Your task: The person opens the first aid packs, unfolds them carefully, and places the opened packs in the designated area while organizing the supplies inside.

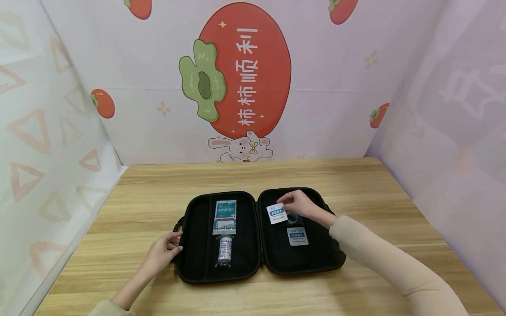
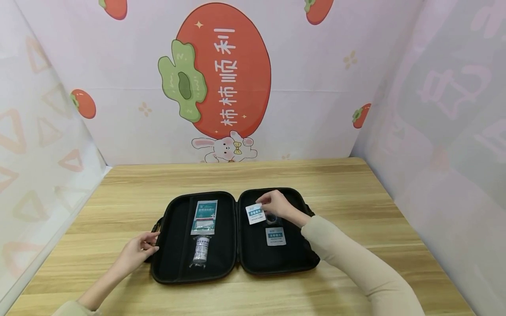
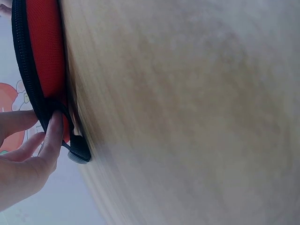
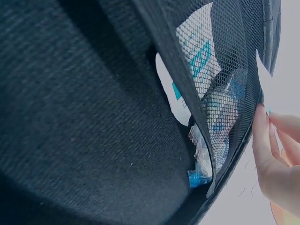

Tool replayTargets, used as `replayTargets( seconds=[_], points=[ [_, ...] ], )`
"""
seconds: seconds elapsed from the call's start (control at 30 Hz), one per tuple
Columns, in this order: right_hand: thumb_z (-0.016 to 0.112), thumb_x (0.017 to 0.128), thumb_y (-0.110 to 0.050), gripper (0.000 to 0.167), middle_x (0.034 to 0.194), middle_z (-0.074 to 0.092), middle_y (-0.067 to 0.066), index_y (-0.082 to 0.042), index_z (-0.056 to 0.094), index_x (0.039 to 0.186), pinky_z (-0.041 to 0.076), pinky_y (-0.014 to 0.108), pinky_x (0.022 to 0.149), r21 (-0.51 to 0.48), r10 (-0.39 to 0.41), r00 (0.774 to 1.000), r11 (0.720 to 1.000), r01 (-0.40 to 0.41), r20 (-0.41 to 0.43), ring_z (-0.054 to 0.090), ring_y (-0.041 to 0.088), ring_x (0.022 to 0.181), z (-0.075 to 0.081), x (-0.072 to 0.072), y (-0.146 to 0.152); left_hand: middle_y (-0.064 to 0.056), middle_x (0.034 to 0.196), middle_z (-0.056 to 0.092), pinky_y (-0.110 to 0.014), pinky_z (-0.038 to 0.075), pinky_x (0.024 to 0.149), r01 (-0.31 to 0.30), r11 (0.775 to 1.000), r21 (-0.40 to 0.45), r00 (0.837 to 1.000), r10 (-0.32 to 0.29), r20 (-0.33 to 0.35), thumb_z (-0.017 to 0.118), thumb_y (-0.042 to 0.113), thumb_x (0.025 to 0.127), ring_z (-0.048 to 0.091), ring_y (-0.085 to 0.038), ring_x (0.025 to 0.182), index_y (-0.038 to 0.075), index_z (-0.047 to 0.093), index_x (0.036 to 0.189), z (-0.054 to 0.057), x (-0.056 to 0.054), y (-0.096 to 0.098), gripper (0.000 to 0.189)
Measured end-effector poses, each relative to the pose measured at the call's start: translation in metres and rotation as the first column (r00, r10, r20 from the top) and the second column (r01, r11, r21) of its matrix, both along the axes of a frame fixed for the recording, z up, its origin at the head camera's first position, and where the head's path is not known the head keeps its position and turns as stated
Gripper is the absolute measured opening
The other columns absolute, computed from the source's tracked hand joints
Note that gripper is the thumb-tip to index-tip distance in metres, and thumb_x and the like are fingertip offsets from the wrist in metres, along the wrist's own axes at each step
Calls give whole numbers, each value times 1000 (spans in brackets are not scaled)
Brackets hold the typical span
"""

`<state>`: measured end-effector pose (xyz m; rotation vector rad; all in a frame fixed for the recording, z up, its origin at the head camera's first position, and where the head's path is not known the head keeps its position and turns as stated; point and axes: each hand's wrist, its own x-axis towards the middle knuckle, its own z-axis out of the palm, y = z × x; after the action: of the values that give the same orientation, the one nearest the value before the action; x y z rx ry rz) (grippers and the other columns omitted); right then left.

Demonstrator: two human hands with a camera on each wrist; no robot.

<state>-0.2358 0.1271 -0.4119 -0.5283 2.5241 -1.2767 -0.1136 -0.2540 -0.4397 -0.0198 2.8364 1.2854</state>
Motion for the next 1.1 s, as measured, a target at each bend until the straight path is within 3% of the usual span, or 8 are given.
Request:
replayTargets(
  seconds=[0.4, 0.77, 1.1],
  points=[
    [54, 83, 3, 22, 97, 61, 20, 8, 61, 102, 52, 30, 63, -25, 38, 999, 999, -38, -2, 61, 19, 75, 4, 11, 19, -14, 89, 57, -24, 48, 60, -4, 1000, 8, 1000, 4, -3, 59, -10, 77, 57, -20, 73, -11, 52, 113, 0, -1, 0, 37],
    [53, 81, 8, 21, 91, 59, 24, 16, 58, 100, 53, 29, 62, -73, 16, 1000, 997, -15, 20, 61, 23, 75, 8, 21, 45, -14, 89, 57, -23, 48, 59, -2, 1000, 11, 1000, 1, 3, 59, -10, 76, 58, -20, 73, -12, 52, 113, 0, -2, 0, 37],
    [52, 81, 9, 23, 87, 59, 22, 19, 55, 101, 52, 30, 63, -44, 0, 1000, 999, 2, 30, 59, 21, 75, 13, 33, 67, -14, 89, 57, -23, 48, 59, 4, 1000, 14, 1000, -4, 1, 60, -9, 77, 58, -20, 73, -12, 51, 113, 0, -2, 0, 38]
  ],
)
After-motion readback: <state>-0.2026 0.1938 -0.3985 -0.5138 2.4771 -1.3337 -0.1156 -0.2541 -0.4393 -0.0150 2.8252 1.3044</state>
